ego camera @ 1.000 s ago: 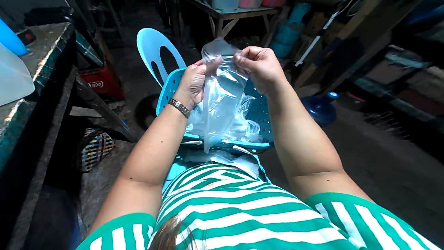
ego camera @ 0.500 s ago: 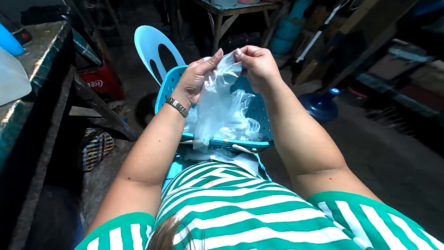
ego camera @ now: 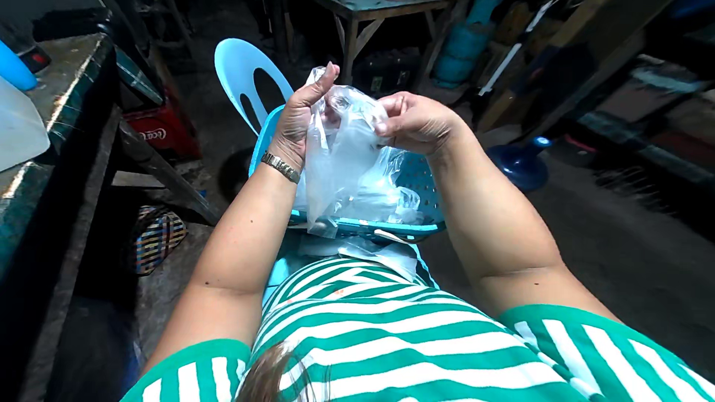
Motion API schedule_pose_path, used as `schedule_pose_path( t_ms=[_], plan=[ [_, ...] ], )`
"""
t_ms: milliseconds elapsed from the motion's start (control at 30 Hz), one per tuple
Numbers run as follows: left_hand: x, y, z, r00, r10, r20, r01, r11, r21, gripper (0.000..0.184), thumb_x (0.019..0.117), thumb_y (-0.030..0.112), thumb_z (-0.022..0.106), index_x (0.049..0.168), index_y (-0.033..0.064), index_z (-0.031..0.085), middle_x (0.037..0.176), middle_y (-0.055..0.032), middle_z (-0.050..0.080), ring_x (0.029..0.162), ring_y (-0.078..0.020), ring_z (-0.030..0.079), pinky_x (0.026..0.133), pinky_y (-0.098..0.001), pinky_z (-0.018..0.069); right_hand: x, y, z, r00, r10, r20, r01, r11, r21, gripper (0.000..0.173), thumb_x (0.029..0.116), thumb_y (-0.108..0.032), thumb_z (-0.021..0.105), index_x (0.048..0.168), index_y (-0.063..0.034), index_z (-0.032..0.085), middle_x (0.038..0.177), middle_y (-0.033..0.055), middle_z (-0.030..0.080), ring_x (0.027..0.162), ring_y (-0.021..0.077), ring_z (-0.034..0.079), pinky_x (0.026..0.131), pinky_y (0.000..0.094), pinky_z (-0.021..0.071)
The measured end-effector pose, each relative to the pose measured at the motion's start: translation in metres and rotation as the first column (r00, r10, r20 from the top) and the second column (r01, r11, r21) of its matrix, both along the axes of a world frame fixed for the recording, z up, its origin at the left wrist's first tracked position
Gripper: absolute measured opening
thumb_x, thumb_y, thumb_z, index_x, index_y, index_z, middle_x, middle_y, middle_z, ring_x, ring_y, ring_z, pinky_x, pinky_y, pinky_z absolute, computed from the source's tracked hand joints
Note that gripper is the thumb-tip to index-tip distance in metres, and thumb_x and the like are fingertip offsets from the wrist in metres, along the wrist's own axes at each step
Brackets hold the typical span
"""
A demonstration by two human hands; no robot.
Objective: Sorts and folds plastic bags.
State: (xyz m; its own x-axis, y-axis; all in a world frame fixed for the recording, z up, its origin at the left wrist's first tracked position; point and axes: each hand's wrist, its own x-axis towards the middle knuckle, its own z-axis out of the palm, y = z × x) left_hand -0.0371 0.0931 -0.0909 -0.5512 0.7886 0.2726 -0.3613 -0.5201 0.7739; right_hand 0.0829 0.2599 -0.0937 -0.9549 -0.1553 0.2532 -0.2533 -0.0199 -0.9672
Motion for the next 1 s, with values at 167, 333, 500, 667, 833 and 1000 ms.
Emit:
schedule_pose_path(
  t_ms=[167,333,500,667,833,1000],
  plan=[
    [0.004,-0.011,0.002,0.937,-0.145,-0.316,0.059,0.962,-0.267,0.029,0.1077,0.018,0.038,0.092,0.0164,0.062,0.074,0.0084,0.068,0.062,0.0026,0.061,0.057,-0.0154,0.0519,-0.006,0.003,-0.001,0.979,-0.122,-0.164,0.056,0.932,-0.358,0.027,0.0957,-0.012,0.043,0.080,-0.0249,0.060,0.075,-0.0096,0.069,0.070,-0.0005,0.065,0.066,0.0202,0.0561],
    [-0.003,-0.009,0.001,0.978,-0.166,-0.130,0.155,0.983,-0.096,0.033,0.1101,0.015,0.031,0.090,0.0159,0.058,0.069,0.0040,0.063,0.056,-0.0014,0.056,0.053,-0.0158,0.0486,-0.003,-0.005,-0.005,0.999,-0.035,-0.038,0.031,0.993,-0.110,0.024,0.0988,-0.040,0.059,0.101,-0.0187,0.070,0.092,-0.0080,0.075,0.083,0.0013,0.070,0.074,0.0230,0.0595],
    [-0.016,-0.007,-0.003,0.928,-0.365,-0.069,0.365,0.931,-0.023,0.052,0.1128,0.030,0.017,0.085,0.0133,0.058,0.065,0.0025,0.058,0.048,-0.0012,0.049,0.044,-0.0142,0.0424,-0.007,0.007,-0.010,0.966,0.094,-0.242,-0.151,0.962,-0.229,0.031,0.0888,-0.028,0.077,0.115,-0.0119,0.073,0.110,0.0022,0.076,0.102,0.0124,0.071,0.094,0.0335,0.0586],
    [-0.003,-0.015,-0.005,0.911,-0.276,-0.307,0.242,0.959,-0.145,0.008,0.0955,0.019,0.058,0.089,0.0196,0.063,0.070,0.0081,0.068,0.056,0.0012,0.059,0.053,-0.0165,0.0514,-0.008,0.000,-0.006,0.981,-0.142,-0.133,0.073,0.900,-0.429,0.016,0.1031,-0.018,0.046,0.105,-0.0164,0.062,0.092,0.0005,0.074,0.086,0.0109,0.072,0.081,0.0310,0.0606],
    [0.000,-0.008,0.000,0.964,0.115,-0.241,-0.132,0.990,-0.057,0.019,0.0953,-0.001,0.053,0.090,0.0137,0.064,0.074,0.0045,0.068,0.063,-0.0020,0.063,0.061,-0.0189,0.0548,-0.005,-0.001,-0.001,0.981,-0.149,-0.120,0.128,0.977,-0.168,0.027,0.0895,-0.011,0.069,0.115,-0.0101,0.060,0.102,-0.0006,0.073,0.091,0.0096,0.071,0.085,0.0293,0.0605],
    [-0.009,0.003,-0.003,0.815,0.428,-0.391,-0.495,0.865,-0.086,0.008,0.0924,0.000,0.066,0.091,0.0080,0.064,0.080,0.0036,0.066,0.068,-0.0027,0.060,0.063,-0.0191,0.0520,-0.011,0.000,0.003,0.775,-0.553,-0.306,0.585,0.811,0.016,0.044,0.0865,0.005,0.071,0.125,0.0007,0.051,0.106,0.0026,0.064,0.091,0.0072,0.067,0.086,0.0268,0.0589]
  ],
)
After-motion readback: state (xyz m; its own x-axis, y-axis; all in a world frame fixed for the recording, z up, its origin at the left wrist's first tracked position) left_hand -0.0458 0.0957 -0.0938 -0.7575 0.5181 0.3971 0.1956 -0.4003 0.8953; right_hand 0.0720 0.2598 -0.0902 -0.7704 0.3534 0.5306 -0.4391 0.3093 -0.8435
